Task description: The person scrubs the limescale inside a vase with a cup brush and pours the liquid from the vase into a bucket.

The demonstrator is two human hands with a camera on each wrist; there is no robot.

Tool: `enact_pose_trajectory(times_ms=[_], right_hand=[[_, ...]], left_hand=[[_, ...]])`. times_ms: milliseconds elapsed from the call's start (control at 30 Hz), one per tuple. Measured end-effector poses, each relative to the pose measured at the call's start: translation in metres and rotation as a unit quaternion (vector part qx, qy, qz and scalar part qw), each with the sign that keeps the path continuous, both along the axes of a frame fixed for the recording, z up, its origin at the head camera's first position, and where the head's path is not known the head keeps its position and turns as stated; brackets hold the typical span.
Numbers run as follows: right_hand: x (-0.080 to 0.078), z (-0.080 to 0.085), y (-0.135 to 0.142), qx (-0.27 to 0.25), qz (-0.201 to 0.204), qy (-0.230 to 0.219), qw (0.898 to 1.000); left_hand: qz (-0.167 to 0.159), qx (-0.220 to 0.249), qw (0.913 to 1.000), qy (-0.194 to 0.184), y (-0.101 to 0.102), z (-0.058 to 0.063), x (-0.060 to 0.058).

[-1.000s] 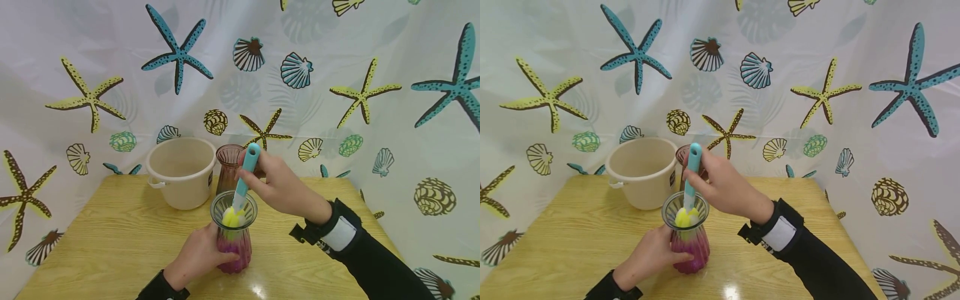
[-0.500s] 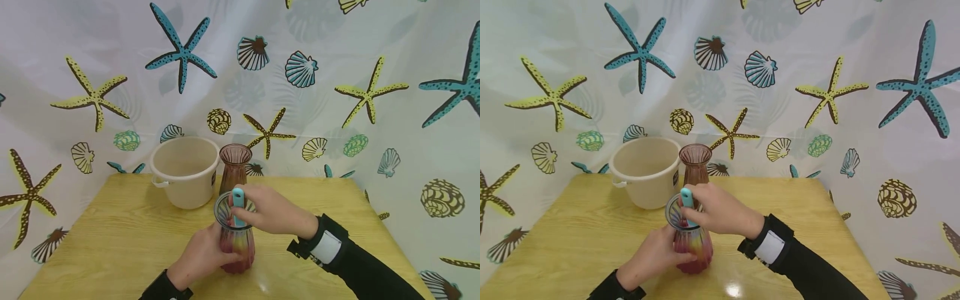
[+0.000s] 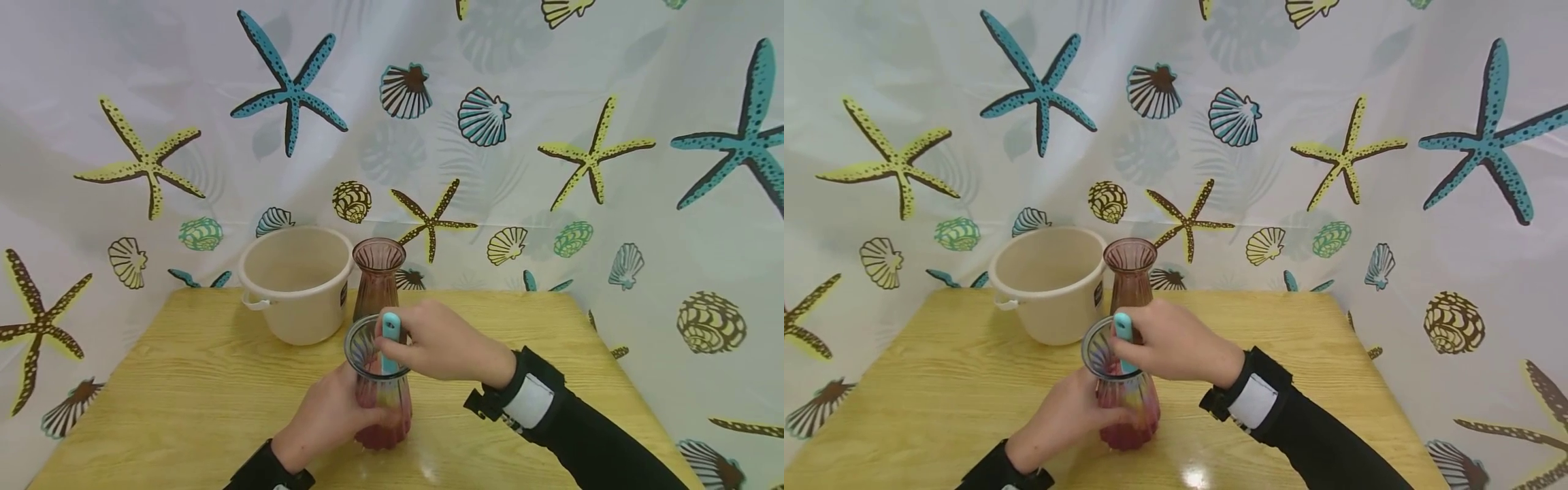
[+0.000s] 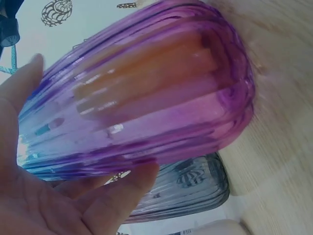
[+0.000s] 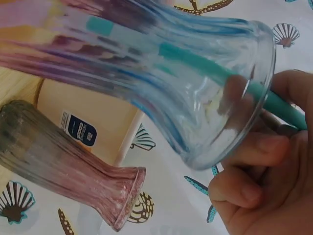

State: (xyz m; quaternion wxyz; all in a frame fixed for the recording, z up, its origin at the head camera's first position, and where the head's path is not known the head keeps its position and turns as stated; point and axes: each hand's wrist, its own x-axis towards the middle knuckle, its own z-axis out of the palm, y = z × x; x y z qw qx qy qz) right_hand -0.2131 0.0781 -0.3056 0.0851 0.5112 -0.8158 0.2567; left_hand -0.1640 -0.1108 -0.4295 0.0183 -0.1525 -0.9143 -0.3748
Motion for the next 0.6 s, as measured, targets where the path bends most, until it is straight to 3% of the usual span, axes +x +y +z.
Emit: enact_pose_trajectory(times_ms=[133,400,600], right_hand=[[0.0015,0.0009,-0.0032,-0.010,0.013,-0.016,1.000],[0.0035,0.0013,-0.0042,-0.033,0.037,-0.093,0.994],[0.0027,-0.0043,-0.0038,-0.045,0.020,-0.055,0.997]], left_hand=[[-0.004,-0.009,0.9999,0.005,0.0001,0.0002,-0.0005],[-0.008,-0.022,0.9992,0.032,0.0004,-0.0016,-0.0005],[-0.011,-0.026,0.9989,0.038,0.0010,-0.0022,-0.0009]])
